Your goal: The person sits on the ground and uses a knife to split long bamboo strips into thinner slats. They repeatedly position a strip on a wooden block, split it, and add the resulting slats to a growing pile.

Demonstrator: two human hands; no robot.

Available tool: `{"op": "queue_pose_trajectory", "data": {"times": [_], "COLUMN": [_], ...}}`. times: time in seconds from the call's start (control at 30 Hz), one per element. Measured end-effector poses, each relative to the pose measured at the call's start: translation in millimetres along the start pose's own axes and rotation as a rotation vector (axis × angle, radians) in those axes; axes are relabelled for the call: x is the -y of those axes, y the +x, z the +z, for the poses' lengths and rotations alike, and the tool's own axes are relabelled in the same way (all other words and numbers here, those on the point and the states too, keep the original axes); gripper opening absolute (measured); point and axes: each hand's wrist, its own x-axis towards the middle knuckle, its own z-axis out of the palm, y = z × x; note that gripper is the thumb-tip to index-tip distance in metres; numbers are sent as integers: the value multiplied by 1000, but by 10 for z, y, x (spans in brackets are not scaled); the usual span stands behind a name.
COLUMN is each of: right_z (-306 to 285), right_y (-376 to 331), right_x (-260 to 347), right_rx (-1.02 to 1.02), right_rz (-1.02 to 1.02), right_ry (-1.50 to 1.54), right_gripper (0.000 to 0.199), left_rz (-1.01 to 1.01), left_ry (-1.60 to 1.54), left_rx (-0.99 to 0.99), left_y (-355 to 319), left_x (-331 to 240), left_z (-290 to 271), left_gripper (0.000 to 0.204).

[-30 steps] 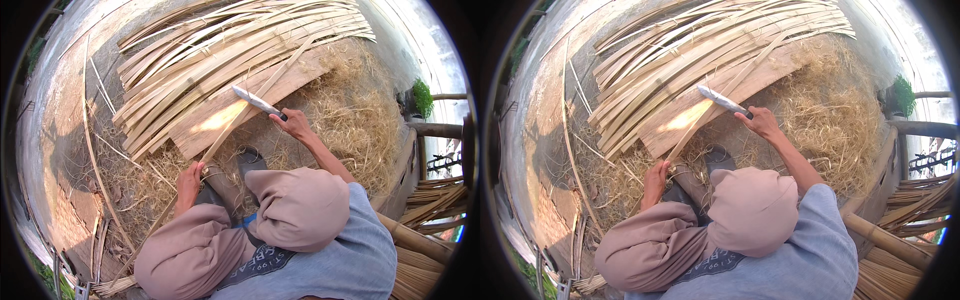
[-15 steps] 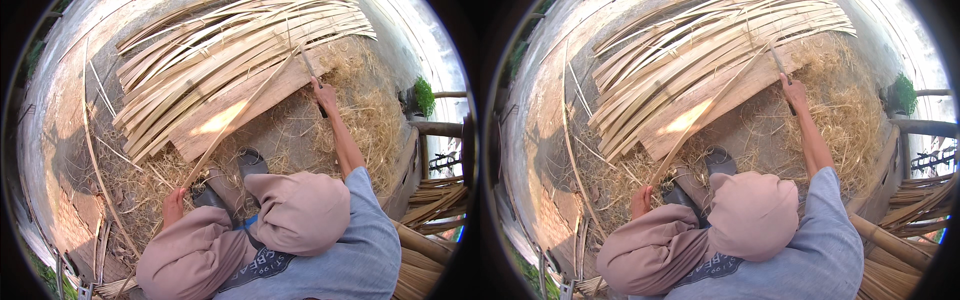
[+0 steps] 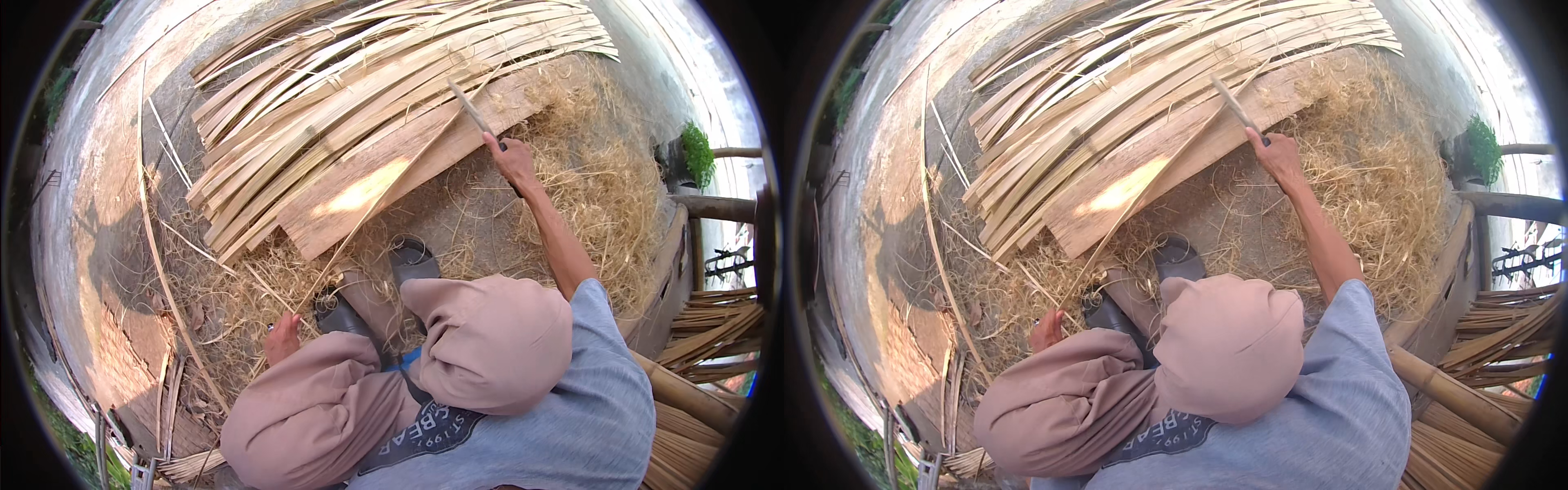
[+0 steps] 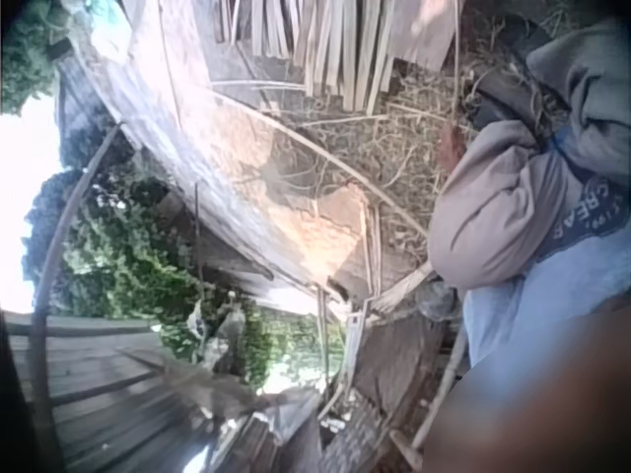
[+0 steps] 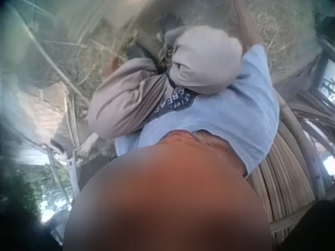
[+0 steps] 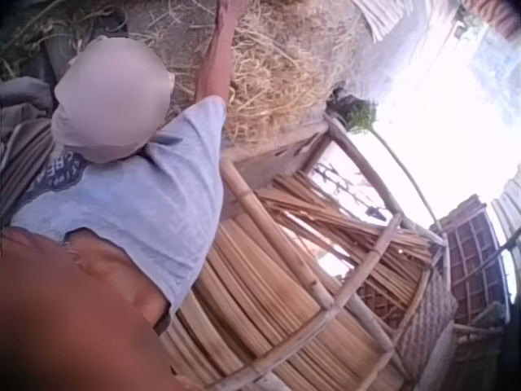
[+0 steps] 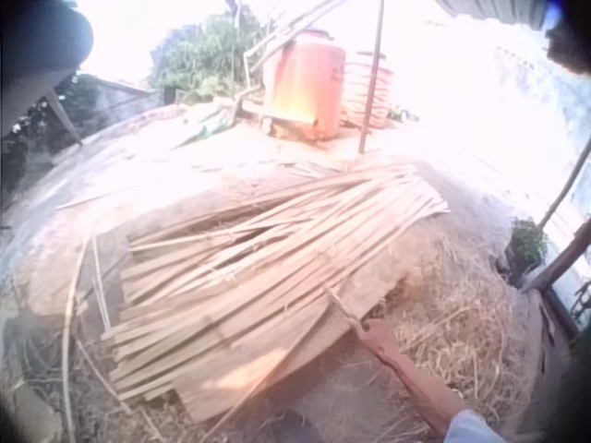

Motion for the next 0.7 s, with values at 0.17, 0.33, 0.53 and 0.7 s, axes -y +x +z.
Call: {"op": "queue_pose_trajectory", "data": {"times": [0.17,0.33,0.53,0.7], "right_z": [-57,723,544,200], "right_y": [176,-1432,-537,97], "right_x": [-150,822,342,75], "right_rx": [-21,301,25,-85], "right_rz": [43,-433,-189,162], "right_ry": [65,60,9,324], "right_gripper": [79,71,75,77], "left_rz": [-58,-86,-172,-339], "left_ry": [-32,-313,-493,-784], "left_rx": [104,219,280,462], "left_y": [-58,93,88,164], "left_x": [101,-112,-76,104], "left_z": [42,-89,-227,-183], "left_gripper": [35,38,40,43]}}
